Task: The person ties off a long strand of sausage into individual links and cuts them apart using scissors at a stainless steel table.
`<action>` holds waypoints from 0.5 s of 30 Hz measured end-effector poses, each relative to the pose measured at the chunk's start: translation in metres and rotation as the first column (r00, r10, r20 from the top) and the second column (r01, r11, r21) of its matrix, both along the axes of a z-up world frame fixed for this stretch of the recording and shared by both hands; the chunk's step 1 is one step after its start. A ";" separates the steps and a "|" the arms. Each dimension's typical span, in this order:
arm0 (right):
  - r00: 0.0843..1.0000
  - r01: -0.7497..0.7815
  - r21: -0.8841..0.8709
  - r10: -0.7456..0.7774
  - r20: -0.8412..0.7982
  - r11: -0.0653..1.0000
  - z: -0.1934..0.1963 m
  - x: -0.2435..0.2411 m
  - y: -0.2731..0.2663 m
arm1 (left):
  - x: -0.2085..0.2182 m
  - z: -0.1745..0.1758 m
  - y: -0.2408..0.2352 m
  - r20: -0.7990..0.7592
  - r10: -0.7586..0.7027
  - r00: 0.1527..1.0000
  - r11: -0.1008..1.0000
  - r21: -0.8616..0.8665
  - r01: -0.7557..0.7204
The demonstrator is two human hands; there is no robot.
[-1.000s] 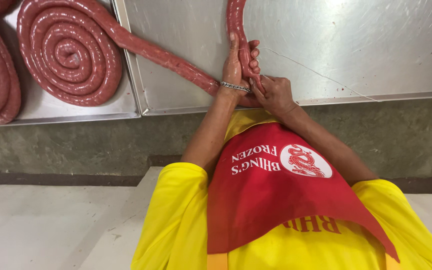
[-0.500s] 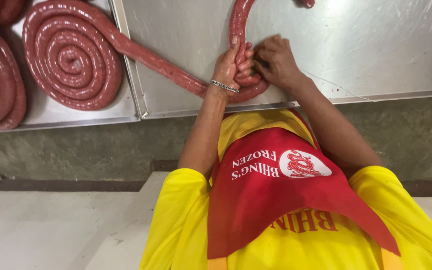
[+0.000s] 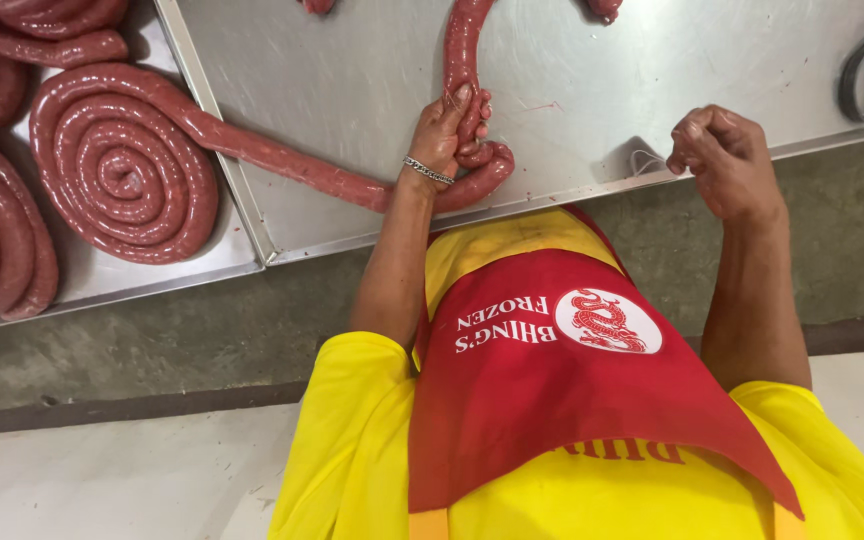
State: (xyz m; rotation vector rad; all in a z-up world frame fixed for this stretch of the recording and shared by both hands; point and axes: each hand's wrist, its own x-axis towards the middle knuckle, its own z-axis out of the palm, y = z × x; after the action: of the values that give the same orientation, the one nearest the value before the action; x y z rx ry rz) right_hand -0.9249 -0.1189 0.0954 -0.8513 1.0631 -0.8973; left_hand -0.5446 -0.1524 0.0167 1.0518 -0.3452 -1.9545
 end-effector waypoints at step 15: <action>0.622 0.736 0.016 -0.686 0.378 0.677 -0.050 -0.105 0.018 | -0.032 0.020 -0.017 0.031 -0.064 0.997 0.996 0.069 0.062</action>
State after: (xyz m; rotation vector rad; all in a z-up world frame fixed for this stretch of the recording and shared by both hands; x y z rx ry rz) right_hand -1.0294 -0.1011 0.0455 -0.3114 1.0214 -1.7600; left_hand -0.5764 -0.1697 0.0366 1.1308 -0.3356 -2.0193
